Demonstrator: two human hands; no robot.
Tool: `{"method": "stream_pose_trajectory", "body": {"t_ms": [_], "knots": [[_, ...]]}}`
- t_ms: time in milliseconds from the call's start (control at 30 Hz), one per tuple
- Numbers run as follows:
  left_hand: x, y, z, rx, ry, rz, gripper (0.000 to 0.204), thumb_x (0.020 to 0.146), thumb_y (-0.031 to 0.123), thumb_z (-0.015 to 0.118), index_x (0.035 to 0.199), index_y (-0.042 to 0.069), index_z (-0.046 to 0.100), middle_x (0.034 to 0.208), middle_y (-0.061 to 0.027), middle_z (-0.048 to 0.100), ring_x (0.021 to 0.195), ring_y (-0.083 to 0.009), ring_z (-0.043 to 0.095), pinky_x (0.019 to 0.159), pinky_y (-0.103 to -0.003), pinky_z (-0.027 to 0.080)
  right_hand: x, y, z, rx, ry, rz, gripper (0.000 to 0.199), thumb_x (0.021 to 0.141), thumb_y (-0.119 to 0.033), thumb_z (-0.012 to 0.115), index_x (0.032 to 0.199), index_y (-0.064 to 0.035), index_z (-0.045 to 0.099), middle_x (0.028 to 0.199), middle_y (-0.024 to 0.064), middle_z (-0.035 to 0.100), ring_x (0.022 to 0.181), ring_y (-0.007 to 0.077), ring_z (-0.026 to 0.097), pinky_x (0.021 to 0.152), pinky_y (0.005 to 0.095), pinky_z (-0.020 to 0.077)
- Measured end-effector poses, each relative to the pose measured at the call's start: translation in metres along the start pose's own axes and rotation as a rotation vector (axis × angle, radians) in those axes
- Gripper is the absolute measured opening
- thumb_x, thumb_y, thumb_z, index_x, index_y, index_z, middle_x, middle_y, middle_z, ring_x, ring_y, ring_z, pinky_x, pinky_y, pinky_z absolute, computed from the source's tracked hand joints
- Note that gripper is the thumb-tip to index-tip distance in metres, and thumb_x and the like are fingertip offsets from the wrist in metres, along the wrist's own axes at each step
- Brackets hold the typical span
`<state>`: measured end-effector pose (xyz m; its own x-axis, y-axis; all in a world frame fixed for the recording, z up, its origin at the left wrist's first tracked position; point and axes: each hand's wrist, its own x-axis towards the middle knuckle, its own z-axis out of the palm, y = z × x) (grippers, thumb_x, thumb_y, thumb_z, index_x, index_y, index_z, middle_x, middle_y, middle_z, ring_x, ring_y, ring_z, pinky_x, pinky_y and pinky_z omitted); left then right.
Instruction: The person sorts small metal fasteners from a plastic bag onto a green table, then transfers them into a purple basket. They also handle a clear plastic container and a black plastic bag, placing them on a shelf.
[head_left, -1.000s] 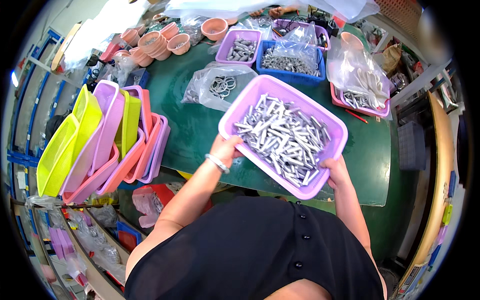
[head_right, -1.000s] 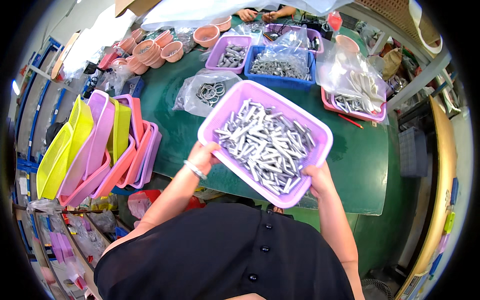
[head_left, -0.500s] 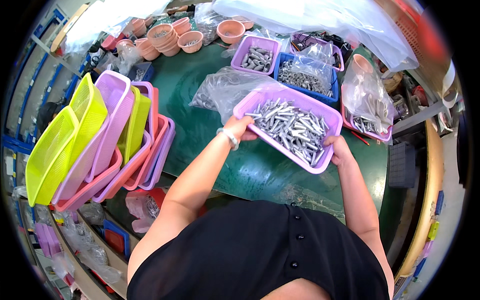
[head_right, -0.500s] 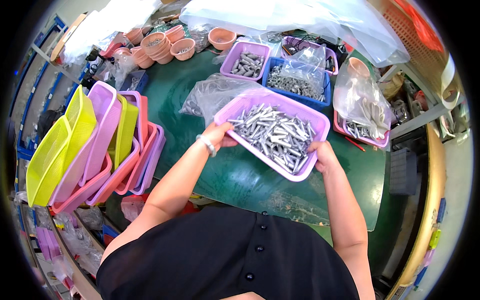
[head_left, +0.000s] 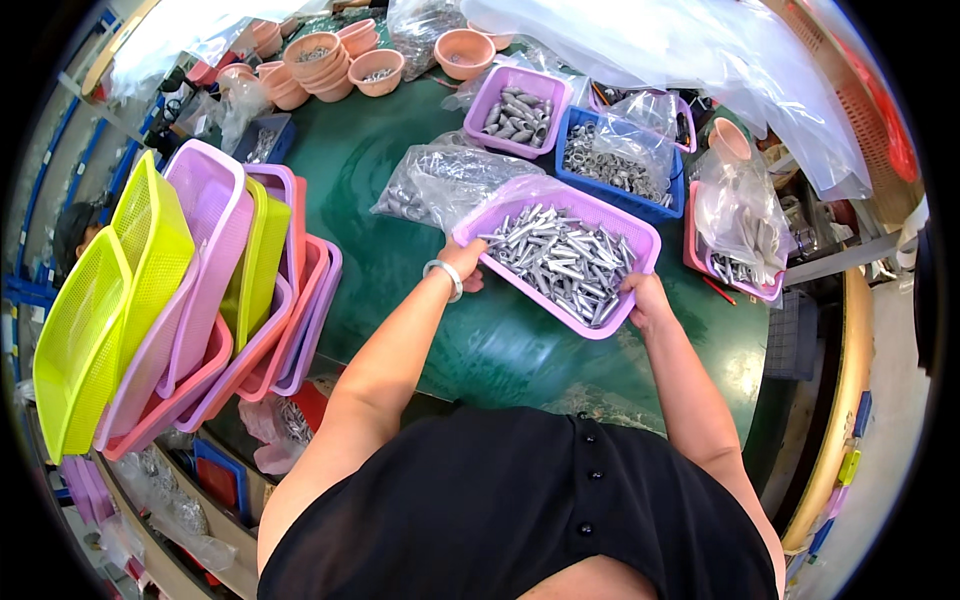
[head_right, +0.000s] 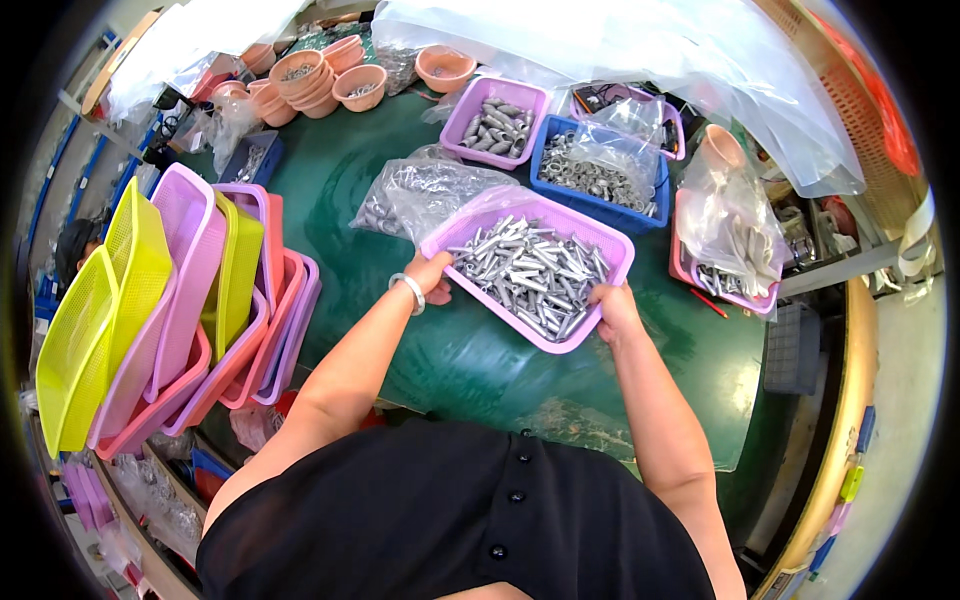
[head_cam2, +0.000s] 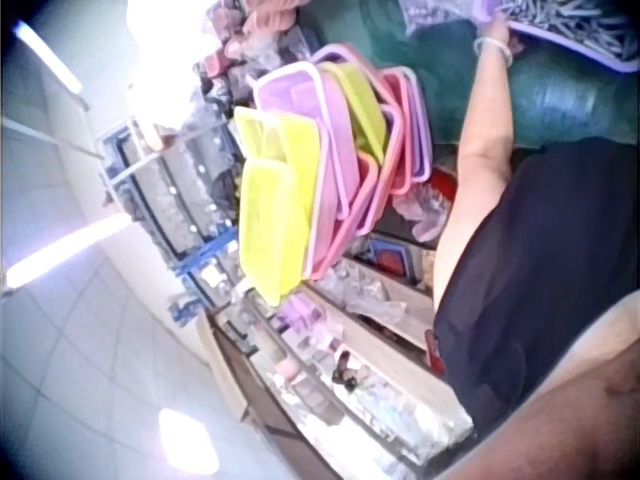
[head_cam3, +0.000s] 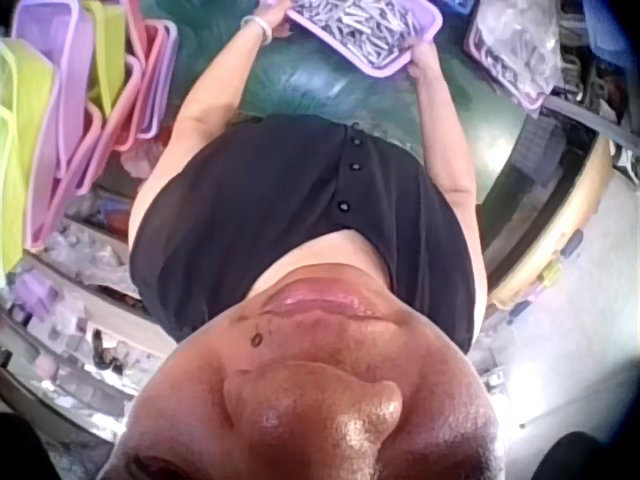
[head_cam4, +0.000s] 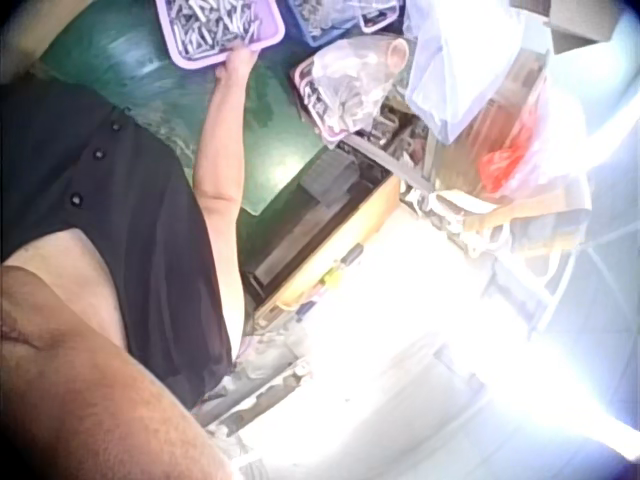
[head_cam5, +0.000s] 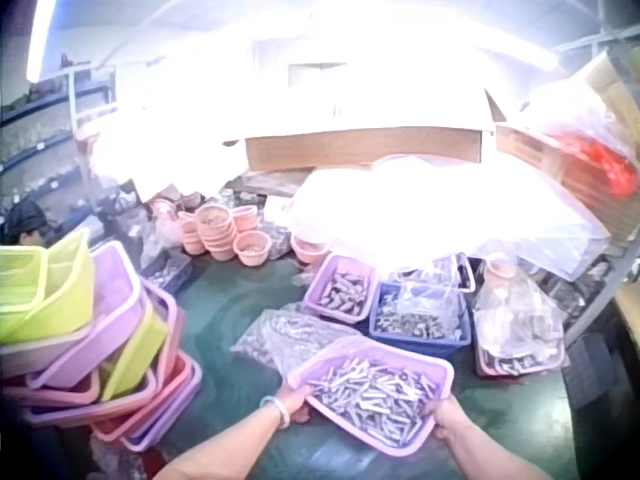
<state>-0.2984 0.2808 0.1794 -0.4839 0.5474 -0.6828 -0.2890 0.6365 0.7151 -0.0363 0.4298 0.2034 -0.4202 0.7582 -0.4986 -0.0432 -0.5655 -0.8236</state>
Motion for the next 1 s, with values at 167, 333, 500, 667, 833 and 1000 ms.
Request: {"method": "stream_pose_trajectory", "body": {"t_ms": [167, 333, 500, 667, 833, 1000], "knots": [[0.022, -0.048, -0.008, 0.509, 0.469, 0.372, 0.052, 0.083, 0.042, 0.052, 0.116, 0.003, 0.050, 0.111, -0.0278, 0.049, 0.109, -0.0415, 0.044, 0.094, -0.040, 0.036, 0.011, 0.023, 0.005, 0.035, 0.050, -0.025, 0.062, 0.054, 0.012, 0.042, 0.115, -0.0007, 0.043, 0.100, 0.0134, 0.054, 0.081, 0.0257, 0.055, 0.066, 0.0350, 0.0480], [0.033, -0.064, 0.004, 0.434, 0.732, 0.844, 0.024, 0.083, 0.015, 0.052, 0.100, 0.000, 0.060, 0.102, -0.0185, 0.056, 0.094, -0.0345, 0.054, 0.081, -0.039, 0.043, 0.003, 0.025, 0.020, 0.086, 0.107, -0.064, 0.063, 0.054, 0.013, 0.041, 0.115, -0.0018, 0.044, 0.101, 0.0122, 0.054, 0.084, 0.0260, 0.055, 0.067, 0.0353, 0.0477], [0.032, -0.067, -0.005, 0.341, 0.799, 0.912, 0.012, 0.077, 0.007, 0.057, 0.084, 0.001, 0.065, 0.082, -0.0127, 0.061, 0.077, -0.0295, 0.059, 0.069, -0.036, 0.047, -0.001, 0.015, 0.033, 0.060, 0.124, -0.072, 0.063, 0.055, 0.013, 0.041, 0.116, -0.0041, 0.045, 0.098, 0.0123, 0.055, 0.081, 0.0261, 0.055, 0.064, 0.0368, 0.0478], [-0.002, -0.037, 0.005, 0.252, 0.669, 1.009, 0.014, 0.074, 0.004, 0.056, 0.083, 0.004, 0.066, 0.078, -0.0126, 0.060, 0.074, -0.0291, 0.059, 0.067, -0.036, 0.047, 0.001, -0.016, 0.057, -0.005, 0.123, -0.056, 0.062, 0.056, 0.011, 0.042, 0.116, -0.0048, 0.045, 0.090, 0.0114, 0.054, 0.073, 0.0244, 0.053, 0.060, 0.0364, 0.0472], [-0.034, -0.004, -0.004, 0.216, 0.570, 0.938, 0.020, 0.071, 0.004, 0.056, 0.089, 0.003, 0.063, 0.073, -0.0153, 0.060, 0.068, -0.0325, 0.058, 0.066, -0.039, 0.047, 0.017, -0.057, 0.075, -0.101, -0.039, -0.133, 0.067, 0.055, 0.010, 0.043, 0.120, -0.0029, 0.042, 0.088, 0.0105, 0.053, 0.074, 0.0228, 0.051, 0.061, 0.0327, 0.0453], [-0.003, 0.011, -0.011, 0.619, 0.595, 0.718, 0.029, 0.071, 0.014, 0.056, 0.097, 0.000, 0.057, 0.079, -0.0203, 0.061, 0.075, -0.0377, 0.059, 0.071, -0.045, 0.046, 0.024, -0.075, 0.126, -0.282, -0.056, -0.254, 0.071, 0.055, 0.012, 0.045, 0.125, -0.0030, 0.039, 0.097, 0.0117, 0.055, 0.080, 0.0229, 0.052, 0.065, 0.0324, 0.0444]]}}
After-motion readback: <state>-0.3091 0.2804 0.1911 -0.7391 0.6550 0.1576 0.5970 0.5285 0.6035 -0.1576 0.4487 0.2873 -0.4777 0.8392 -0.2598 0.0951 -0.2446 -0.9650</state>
